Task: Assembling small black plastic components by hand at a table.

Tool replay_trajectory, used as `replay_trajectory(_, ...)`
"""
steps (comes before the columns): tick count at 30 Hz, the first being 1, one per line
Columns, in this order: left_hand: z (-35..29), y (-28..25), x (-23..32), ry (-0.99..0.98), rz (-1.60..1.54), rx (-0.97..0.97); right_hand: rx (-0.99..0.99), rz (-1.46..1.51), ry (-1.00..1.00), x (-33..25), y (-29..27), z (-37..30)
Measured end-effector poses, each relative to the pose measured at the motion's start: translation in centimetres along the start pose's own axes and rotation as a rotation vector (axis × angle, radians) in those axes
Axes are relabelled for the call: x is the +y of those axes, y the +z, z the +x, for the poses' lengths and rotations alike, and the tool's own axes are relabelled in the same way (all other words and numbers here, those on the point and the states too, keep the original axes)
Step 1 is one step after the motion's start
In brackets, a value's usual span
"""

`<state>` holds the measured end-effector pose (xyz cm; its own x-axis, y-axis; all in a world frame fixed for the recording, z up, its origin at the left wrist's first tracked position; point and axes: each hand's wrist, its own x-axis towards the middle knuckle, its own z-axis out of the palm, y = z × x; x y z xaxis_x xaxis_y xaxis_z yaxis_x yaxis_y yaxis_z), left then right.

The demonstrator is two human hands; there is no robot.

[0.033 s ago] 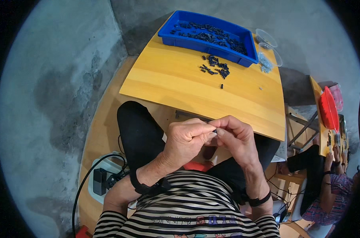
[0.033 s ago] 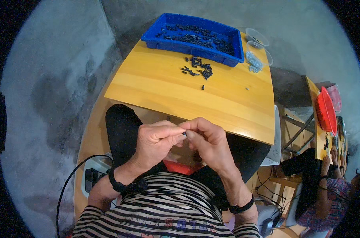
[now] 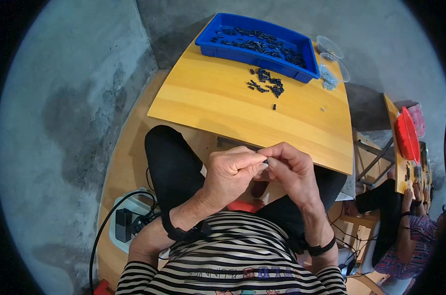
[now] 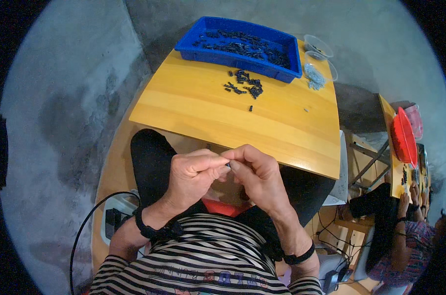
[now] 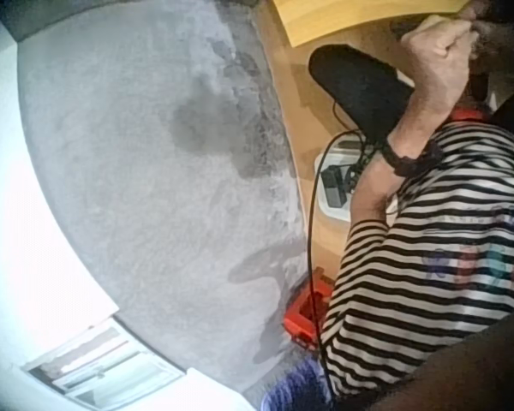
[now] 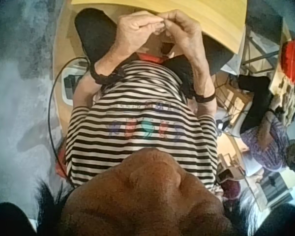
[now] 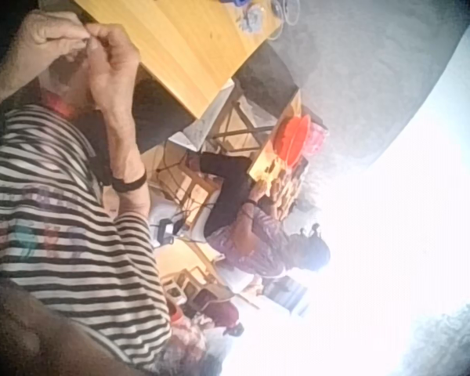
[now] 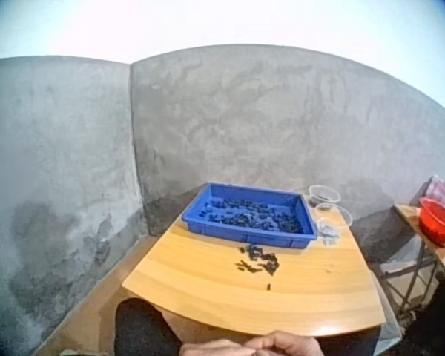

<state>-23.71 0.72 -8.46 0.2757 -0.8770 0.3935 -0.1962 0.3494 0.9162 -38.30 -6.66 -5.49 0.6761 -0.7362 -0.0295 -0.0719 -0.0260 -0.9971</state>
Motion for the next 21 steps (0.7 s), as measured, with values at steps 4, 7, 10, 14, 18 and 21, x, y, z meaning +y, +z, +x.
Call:
replay_trajectory(4, -0.1, 0.1, -0.6, -0.029, -0.015, 0.017, 0.007, -0.158, -0.065, 0.3, 0.1, 0.5)
replay_trajectory(7, 0.4, -0.1, -0.8, -0.088, -0.074, 0.012, 0.029, -0.148, -0.077, 0.5, 0.2, 0.7)
replay_trajectory(10, 0.8, -0.7, 0.4, -0.297, -0.261, -0.042, 0.026, 0.228, 0.052, 0.8, 0.2, 0.7)
replay_trajectory(14, 0.7, -1.4, 0.3, -0.469, -0.331, -0.074, 0.066, 0.208, -0.034, 0.9, 0.4, 0.4)
replay_trajectory(18, 0.7, -1.7, -0.2, -0.575, -0.552, -0.077, 0.09, -0.053, -0.293, 1.0, 0.7, 0.7)
replay_trajectory(21, 0.9, -1.8, -0.4, -0.624, -0.605, -0.096, 0.108, -0.335, -0.437, 1.1, 0.3, 0.8)
